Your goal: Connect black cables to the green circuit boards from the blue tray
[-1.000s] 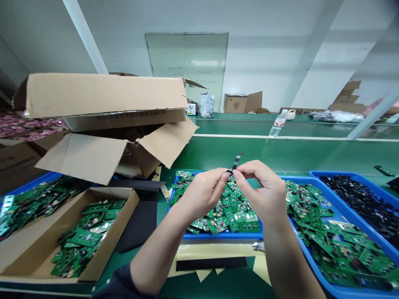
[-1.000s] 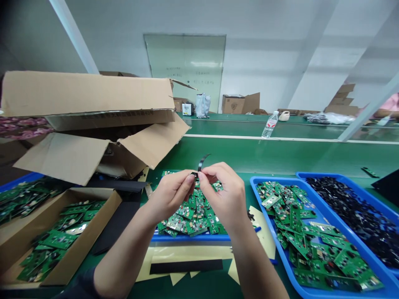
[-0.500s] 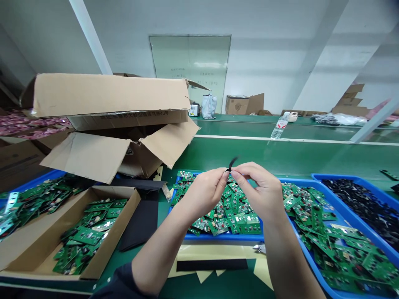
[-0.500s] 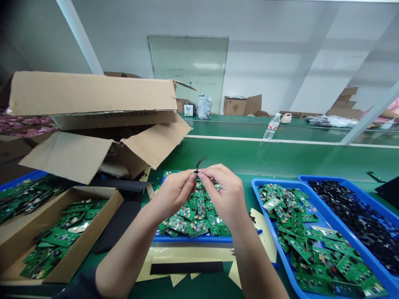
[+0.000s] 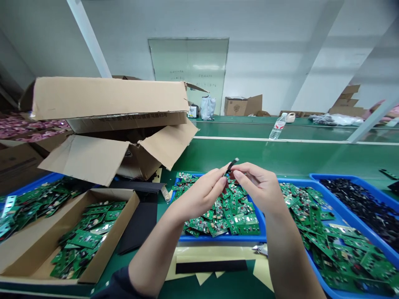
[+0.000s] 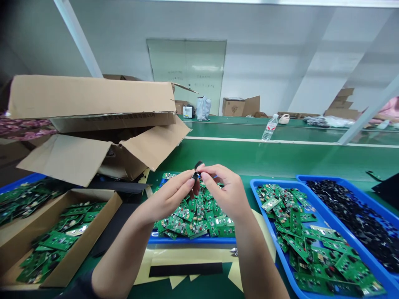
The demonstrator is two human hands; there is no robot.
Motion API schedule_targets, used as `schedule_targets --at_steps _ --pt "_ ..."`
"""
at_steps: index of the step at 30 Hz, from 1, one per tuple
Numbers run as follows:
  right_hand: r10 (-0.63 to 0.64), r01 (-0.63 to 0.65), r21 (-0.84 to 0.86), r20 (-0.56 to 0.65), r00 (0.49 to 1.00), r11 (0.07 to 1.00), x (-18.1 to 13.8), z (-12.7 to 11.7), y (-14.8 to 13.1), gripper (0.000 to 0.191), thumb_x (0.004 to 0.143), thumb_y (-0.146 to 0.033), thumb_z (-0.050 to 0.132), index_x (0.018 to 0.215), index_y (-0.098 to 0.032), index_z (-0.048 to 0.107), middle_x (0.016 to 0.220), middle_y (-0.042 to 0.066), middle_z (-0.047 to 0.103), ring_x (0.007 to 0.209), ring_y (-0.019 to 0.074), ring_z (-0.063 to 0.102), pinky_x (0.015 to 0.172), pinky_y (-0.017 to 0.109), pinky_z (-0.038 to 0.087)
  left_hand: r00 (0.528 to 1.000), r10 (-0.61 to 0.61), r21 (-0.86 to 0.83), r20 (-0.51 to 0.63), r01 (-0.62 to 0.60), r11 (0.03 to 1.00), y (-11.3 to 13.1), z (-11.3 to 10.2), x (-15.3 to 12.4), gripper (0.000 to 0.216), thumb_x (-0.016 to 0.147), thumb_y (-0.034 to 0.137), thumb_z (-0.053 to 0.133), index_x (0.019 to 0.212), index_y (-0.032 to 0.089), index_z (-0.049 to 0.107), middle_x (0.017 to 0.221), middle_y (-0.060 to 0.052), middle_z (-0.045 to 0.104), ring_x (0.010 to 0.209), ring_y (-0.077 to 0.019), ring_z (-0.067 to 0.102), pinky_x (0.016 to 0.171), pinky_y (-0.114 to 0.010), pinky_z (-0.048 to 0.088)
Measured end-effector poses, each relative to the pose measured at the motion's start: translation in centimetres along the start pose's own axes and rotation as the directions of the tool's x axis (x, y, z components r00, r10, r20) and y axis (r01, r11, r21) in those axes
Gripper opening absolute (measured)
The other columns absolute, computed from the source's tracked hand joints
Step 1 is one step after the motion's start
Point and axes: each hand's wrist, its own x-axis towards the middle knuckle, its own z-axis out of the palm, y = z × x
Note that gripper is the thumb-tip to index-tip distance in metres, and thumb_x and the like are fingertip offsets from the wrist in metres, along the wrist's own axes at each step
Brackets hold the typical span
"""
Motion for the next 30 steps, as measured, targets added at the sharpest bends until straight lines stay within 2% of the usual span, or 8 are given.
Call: schedule_targets --at_steps 3,5,7,11,17,21,25,30 --pt "0.101 -0.098 0.117 -0.019 0.995 0.988 0.2 -0.5 -0.2 0.018 0.082 -0.035 0.065 0.088 -0.018 0.071 0.079 0.005 0.073 0.070 0.0160 0.068 0.063 0.028 0.057 0.999 0.015 -0.035 -0.035 -0.016 0.999 -0.5 0.1 -0.3 0.043 0.098 0.030 0.038 0.140 0.021 0.039 0.108 -0.009 0.057 0.096 -0.0193 0.054 0.087 -0.036 0.046" --pt "0.153 -0.145 0.166 -0.036 0.988 0.975 0.3 -0.8 -0.4 0.025 0.081 -0.042 0.067 0.080 -0.017 0.070 0.070 0.004 0.070 0.063 0.0148 0.066 0.058 0.027 0.055 0.992 0.029 -0.060 -0.123 -0.037 0.997 -1.0 0.2 -0.3 0.048 0.097 0.029 0.043 0.144 0.022 0.033 0.113 -0.010 0.055 0.099 -0.0193 0.055 0.089 -0.037 0.047" --pt "0.200 -0.198 0.219 0.016 0.980 0.955 0.3 -1.1 -0.6 0.033 0.079 -0.050 0.068 0.071 -0.017 0.068 0.062 0.003 0.067 0.057 0.0132 0.063 0.055 0.025 0.054 0.976 0.066 -0.039 -0.209 -0.076 0.996 -1.3 0.3 -0.1 0.045 0.096 0.028 0.046 0.140 0.021 0.038 0.110 -0.009 0.056 0.099 -0.0188 0.055 0.089 -0.037 0.048" --pt "0.250 -0.322 0.367 0.232 0.940 0.872 0.1 -1.2 -1.0 0.041 0.076 -0.057 0.069 0.067 -0.017 0.069 0.059 0.003 0.065 0.053 0.0124 0.061 0.051 0.024 0.052 0.930 0.221 0.084 -0.295 -0.205 0.975 -1.5 0.2 0.2 0.032 0.092 0.023 0.055 0.124 0.022 0.051 0.110 -0.008 0.057 0.101 -0.0189 0.056 0.090 -0.036 0.049" --pt "0.268 -0.398 0.416 0.337 0.903 0.818 0.0 -0.9 -1.8 0.027 0.075 -0.040 0.076 0.065 -0.017 0.067 0.061 0.000 0.064 0.054 0.0094 0.059 0.054 0.021 0.050 0.880 0.287 0.101 -0.378 -0.269 0.958 -1.4 0.1 0.3 0.031 0.089 0.025 0.062 0.119 0.023 0.059 0.102 -0.006 0.056 0.094 -0.0169 0.057 0.086 -0.034 0.052" --pt "0.246 -0.400 0.435 0.367 0.897 0.807 0.0 -0.8 -1.9 0.025 0.076 -0.034 0.073 0.062 -0.016 0.065 0.059 0.000 0.063 0.053 0.0087 0.058 0.053 0.020 0.049 0.897 0.215 -0.026 -0.386 -0.244 0.970 -1.3 0.0 0.2 0.032 0.085 0.028 0.067 0.116 0.023 0.064 0.097 -0.005 0.057 0.089 -0.0153 0.058 0.080 -0.030 0.055" --pt "0.260 -0.437 0.436 0.408 0.875 0.786 0.0 -0.6 -1.6 0.023 0.075 -0.029 0.071 0.058 -0.016 0.062 0.056 -0.001 0.061 0.048 0.0076 0.055 0.049 0.019 0.045 0.938 0.133 -0.259 -0.321 -0.222 0.940 -1.3 0.0 0.1 0.033 0.082 0.027 0.071 0.114 0.026 0.067 0.098 -0.004 0.057 0.089 -0.0135 0.058 0.076 -0.025 0.056" --pt "0.272 -0.416 0.369 0.383 0.883 0.831 0.2 -0.4 -1.6 0.022 0.074 -0.026 0.068 0.056 -0.016 0.059 0.048 -0.003 0.056 0.044 0.0076 0.050 0.046 0.019 0.042 0.962 0.077 -0.422 -0.263 -0.187 0.887 -1.2 0.2 0.2 0.033 0.076 0.024 0.076 0.109 0.025 0.071 0.092 -0.003 0.055 0.087 -0.0127 0.057 0.073 -0.022 0.057"
